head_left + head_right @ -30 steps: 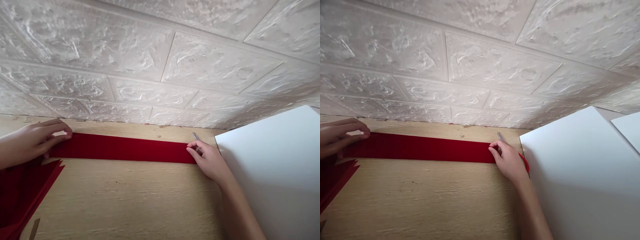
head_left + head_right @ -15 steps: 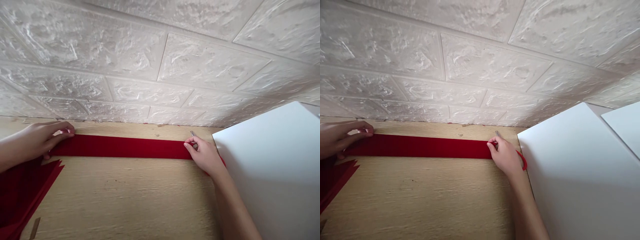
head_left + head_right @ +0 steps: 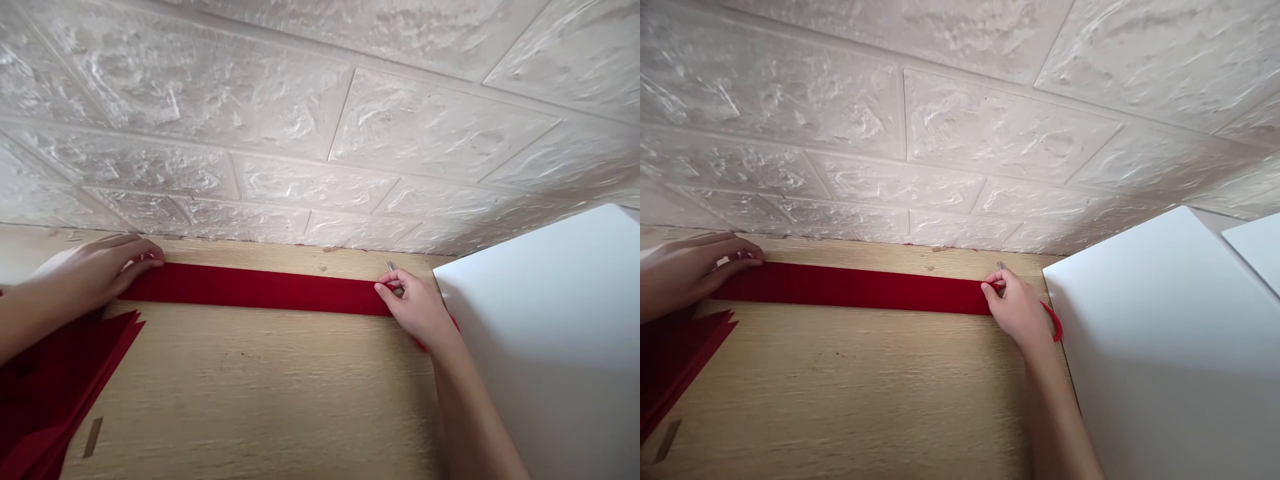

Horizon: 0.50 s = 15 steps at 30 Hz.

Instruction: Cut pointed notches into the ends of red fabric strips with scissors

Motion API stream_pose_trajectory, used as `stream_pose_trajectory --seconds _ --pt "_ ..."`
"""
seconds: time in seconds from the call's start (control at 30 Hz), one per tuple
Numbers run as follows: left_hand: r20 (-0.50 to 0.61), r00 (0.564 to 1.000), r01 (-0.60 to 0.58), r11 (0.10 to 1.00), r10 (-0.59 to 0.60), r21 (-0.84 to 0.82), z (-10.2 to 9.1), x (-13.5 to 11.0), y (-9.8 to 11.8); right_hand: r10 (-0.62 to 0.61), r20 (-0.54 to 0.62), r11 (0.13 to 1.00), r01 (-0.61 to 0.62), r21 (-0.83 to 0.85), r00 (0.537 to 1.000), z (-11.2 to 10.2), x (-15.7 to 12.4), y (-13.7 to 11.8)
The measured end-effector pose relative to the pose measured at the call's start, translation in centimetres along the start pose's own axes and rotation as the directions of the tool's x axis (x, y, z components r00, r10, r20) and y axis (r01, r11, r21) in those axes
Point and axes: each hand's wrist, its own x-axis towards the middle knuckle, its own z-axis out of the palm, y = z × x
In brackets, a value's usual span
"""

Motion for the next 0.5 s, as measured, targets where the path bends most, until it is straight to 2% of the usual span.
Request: stream_pose_trajectory --seconds 0.1,0.2,0.33,0.5 --pt "0.024 0.999 0.047 0.999 -0.047 -0.026 0.3 -0.2 -0.6 0.028 0.015 1.000 -0.028 0.005 1.000 -0.1 0.1 -0.2" --pt "0.007 0.999 0.041 0.998 -0.041 -0.042 0.5 -0.5 -1.1 0.072 0.023 0.997 -0.072 0.014 0.997 -0.1 0.1 -0.6" --pt "0.010 0.998 0.058 0.997 -0.057 -0.042 0.3 -0.7 -0.8 0.085 0.011 0.996 -0.085 0.027 0.996 0.0 0.0 -0.7" --pt "0.002 0.997 0.073 0.997 -0.073 -0.038 -0.4 -0.7 0.4 0.009 -0.083 0.999 -0.006 0.035 0.997 0.5 -0.3 0.0"
